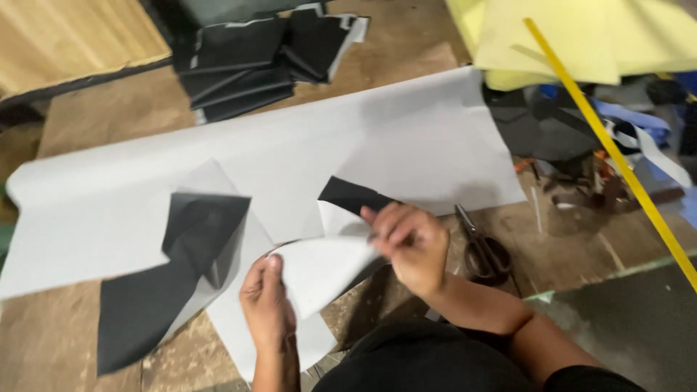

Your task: Cutting fabric pieces and tracing patterns onto material using templates and markers for upholstery preparation.

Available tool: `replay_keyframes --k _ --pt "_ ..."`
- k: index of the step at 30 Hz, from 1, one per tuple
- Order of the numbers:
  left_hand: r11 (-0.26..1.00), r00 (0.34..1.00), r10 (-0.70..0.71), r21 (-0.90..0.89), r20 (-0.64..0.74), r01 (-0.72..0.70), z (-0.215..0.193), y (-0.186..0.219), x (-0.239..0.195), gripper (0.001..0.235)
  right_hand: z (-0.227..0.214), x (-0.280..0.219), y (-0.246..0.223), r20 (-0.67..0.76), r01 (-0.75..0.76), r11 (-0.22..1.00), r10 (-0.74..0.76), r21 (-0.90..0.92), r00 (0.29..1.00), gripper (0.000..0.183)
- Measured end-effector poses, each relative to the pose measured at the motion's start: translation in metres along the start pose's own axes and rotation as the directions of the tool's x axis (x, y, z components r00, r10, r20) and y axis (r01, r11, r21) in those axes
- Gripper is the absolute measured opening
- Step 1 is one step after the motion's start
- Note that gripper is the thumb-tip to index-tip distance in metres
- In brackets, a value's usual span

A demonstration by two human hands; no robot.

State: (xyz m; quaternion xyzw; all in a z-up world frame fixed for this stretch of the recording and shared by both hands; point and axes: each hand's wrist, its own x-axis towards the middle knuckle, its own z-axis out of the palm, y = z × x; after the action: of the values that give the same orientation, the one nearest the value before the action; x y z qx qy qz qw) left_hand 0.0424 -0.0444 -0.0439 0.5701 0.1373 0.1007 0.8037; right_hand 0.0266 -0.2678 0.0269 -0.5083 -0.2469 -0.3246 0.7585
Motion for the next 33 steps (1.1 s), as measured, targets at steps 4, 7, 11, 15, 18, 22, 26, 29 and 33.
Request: replay_keyframes --k 4,7,11,15,18,22,26,29,33 --pt "0.984 0.995 0.091 0.156 -0.050 -0.082 0.032 0.083 -0.002 0.016 0.017 -0.029 -0.009 0.196 0.175 0.981 -0.156 -0.082 0.968 0.016" --pt "0.905 0.914 0.332 0.193 0.234 -0.378 0.036 0.086 0.012 0.018 0.019 -0.050 -0.005 0.238 0.064 0.996 -0.046 -0.067 0.970 0.014" --pt "0.826 0.789 0.349 0.232 0.505 -0.513 0.039 0.037 0.046 0.022 -0.031 -0.054 0.003 0.469 -0.112 0.963 0.219 -0.246 0.856 0.019" --pt "0.875 0.604 0.216 0.123 0.767 -0.469 0.057 0.018 0.060 0.018 -0.070 -0.049 -0.014 -0.317 -0.647 0.204 0.740 -0.735 0.593 0.049" --pt "0.872 0.479 0.126 0.133 0.869 -0.470 0.064 -0.002 0.064 0.008 -0.236 -0.122 0.059 -0.908 -0.886 -0.285 0.321 -0.365 0.270 0.046" --pt "0.881 0.410 0.000 0.194 0.912 -0.432 0.066 0.005 0.064 0.006 -0.322 -0.207 0.076 -0.800 -0.476 -0.646 0.528 -0.597 0.286 0.064" --pt "0.894 0.419 -0.139 0.296 0.897 -0.337 0.064 0.002 0.071 0.008 -0.328 -0.200 0.087 -0.855 -0.665 -0.568 0.467 -0.485 0.224 0.095" --pt "0.904 0.418 -0.180 0.317 0.890 -0.286 0.061 -0.001 0.077 0.010 -0.271 -0.170 0.089 -0.803 -0.976 -0.141 0.593 -0.167 0.052 0.084" --pt "0.928 0.391 -0.210 0.309 0.896 -0.209 0.049 -0.010 0.083 0.008 -0.173 -0.169 0.103 -0.570 -0.751 0.436 0.816 0.496 0.097 0.050"
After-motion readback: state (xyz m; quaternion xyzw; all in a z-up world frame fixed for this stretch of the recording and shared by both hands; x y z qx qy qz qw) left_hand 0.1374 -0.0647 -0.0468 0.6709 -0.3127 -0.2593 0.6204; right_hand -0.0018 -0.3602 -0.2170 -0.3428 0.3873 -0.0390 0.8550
